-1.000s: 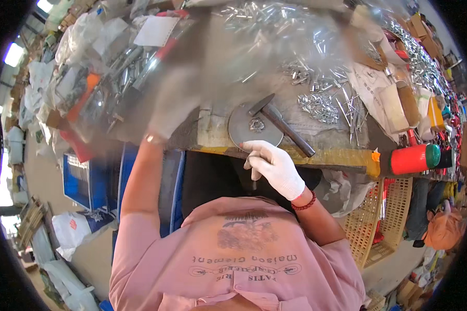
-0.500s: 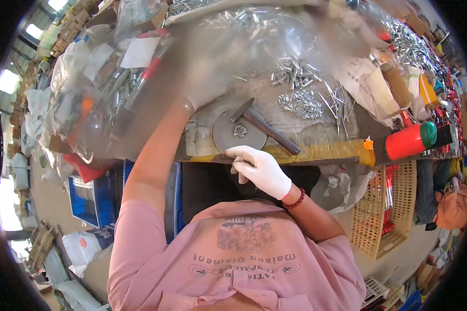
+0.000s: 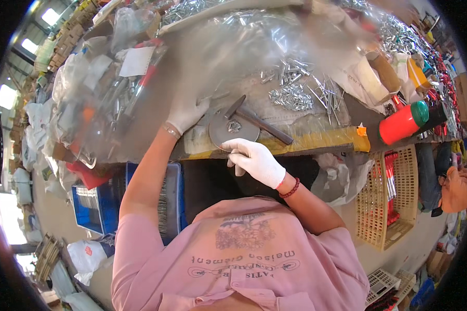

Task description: Assembling small metal hardware components using a hammer on a metal plate.

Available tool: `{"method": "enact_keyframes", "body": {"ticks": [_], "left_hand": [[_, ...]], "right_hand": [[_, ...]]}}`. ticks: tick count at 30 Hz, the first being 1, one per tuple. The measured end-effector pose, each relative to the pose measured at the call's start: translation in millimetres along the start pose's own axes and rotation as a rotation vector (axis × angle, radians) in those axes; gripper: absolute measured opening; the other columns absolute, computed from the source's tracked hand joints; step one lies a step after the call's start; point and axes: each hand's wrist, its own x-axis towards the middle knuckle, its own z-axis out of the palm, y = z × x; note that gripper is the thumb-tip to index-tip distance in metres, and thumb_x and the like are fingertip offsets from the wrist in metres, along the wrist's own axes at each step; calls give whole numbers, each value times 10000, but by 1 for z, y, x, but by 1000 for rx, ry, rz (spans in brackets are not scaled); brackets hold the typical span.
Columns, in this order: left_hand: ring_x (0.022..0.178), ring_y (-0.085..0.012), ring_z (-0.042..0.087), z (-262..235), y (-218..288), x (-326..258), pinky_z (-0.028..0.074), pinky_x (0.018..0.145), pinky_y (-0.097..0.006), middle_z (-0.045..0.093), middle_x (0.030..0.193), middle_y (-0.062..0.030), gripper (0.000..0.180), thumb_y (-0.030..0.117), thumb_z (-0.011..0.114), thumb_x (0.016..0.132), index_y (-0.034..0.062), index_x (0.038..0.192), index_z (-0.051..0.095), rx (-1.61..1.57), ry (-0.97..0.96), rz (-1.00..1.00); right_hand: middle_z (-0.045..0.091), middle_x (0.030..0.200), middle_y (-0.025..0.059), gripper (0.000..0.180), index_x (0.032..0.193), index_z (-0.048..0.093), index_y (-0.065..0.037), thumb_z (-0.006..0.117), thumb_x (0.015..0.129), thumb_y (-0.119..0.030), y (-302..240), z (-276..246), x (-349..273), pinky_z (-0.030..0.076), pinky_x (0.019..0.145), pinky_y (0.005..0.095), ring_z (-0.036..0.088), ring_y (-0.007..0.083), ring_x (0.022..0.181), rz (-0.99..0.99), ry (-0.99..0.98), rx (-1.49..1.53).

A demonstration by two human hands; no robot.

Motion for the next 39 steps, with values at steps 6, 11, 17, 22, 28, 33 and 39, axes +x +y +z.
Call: {"method": "enact_keyframes", "body": {"ticks": [6,11,17,22,28,33,39], "left_hand": [[993,-402,655,-14,4,-25,545,881,-485,682,1022,-165,137,130,748,817,71,936,716,90,3,3],[849,-395,680,-39,6,-69,562,808,-501,707,874,-176,90,187,766,809,102,834,749,223,131,-149],[936,-363,674,-4,29,-46,559,832,-498,688,925,-146,266,318,817,722,97,854,749,130,239,-49],[1000,-341,657,5,26,-59,524,874,-455,682,976,-135,242,296,802,682,106,811,727,243,302,-168],[987,-339,656,1,21,-57,528,859,-453,677,988,-132,213,254,775,682,110,832,727,274,276,-176],[971,-336,655,2,17,-55,528,850,-460,675,977,-125,223,244,772,670,104,837,724,258,299,-143],[946,-330,660,3,14,-53,522,863,-457,674,949,-124,234,247,771,644,104,826,736,268,341,-111]], "right_hand": [[734,959,63,371,1419,637,6,559,1068,-85,0,-6,9,541,705,247,650,87,712,-16,-12,65],[740,975,77,355,1404,649,-21,574,1067,-101,3,12,13,565,706,292,672,112,736,-195,-154,-48],[695,915,89,399,1408,619,54,581,1031,-72,26,-7,2,492,615,243,599,105,642,-199,53,-91],[675,883,74,396,1419,616,51,539,1047,-59,28,-1,9,488,600,229,584,86,606,-207,-19,-158],[674,895,68,383,1404,634,41,532,1045,-47,14,1,9,490,614,234,579,87,613,-195,-48,-170],[682,886,74,387,1397,632,61,535,1054,-90,10,3,9,494,612,241,586,93,619,-185,-35,-179],[652,879,56,371,1385,641,48,538,1064,-108,-4,7,4,465,615,228,543,81,620,-197,42,-175]]}}
